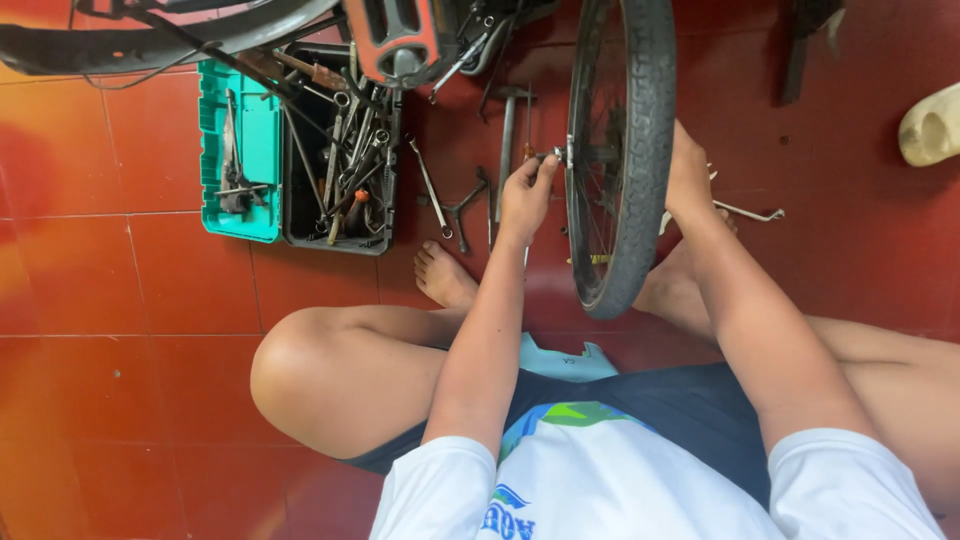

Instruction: Cleaning the bicycle frame and chain with a brush and then using wrenches to work on the rear wheel assembly.

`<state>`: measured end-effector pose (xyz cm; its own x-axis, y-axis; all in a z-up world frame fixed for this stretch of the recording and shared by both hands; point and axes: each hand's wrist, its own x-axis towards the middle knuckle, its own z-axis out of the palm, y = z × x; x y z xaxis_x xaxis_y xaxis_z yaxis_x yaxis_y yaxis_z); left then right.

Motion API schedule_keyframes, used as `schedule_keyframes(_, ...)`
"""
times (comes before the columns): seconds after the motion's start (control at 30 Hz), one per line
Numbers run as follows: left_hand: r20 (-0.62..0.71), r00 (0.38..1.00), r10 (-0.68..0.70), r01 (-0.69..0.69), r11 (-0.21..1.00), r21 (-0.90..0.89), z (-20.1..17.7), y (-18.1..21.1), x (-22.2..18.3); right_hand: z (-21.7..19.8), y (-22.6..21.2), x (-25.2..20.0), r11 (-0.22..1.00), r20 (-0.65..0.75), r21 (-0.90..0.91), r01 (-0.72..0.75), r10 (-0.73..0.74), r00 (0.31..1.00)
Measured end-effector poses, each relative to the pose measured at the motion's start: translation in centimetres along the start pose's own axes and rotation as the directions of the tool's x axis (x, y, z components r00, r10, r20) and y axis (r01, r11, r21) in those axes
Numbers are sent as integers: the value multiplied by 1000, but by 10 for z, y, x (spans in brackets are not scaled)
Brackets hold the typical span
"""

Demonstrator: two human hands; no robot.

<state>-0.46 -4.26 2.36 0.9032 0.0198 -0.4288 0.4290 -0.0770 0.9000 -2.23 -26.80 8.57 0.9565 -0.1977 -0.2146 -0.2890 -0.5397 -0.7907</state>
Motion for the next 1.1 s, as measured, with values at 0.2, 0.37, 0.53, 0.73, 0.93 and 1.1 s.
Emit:
schedule_keyframes(0.2,83,997,-5,10,999,-50,-2,-18,0,3,14,1,996,38,-14,-92,93,995)
schedule_keyframes(0.37,137,968,210,-196,975,-105,2,-30,4,5,22,-3,995,76,-20,-101,102,992)
schedule_keyframes(0.53,138,970,202,-188,976,-105,10,-46,17,11,26,-4,995,122,-14,-100,101,987)
schedule_keyframes(0.73,117,985,124,-122,992,-23,-1,-52,17,18,33,-9,994,162,10,-110,106,981)
schedule_keyframes(0.93,-467,870,160,97,872,479,-65,-92,17,27,27,-6,995,205,29,-99,91,975)
schedule_keyframes(1.1,-613,790,28,479,596,645,-106,-79,-26,29,22,-3,994,218,41,-97,86,972)
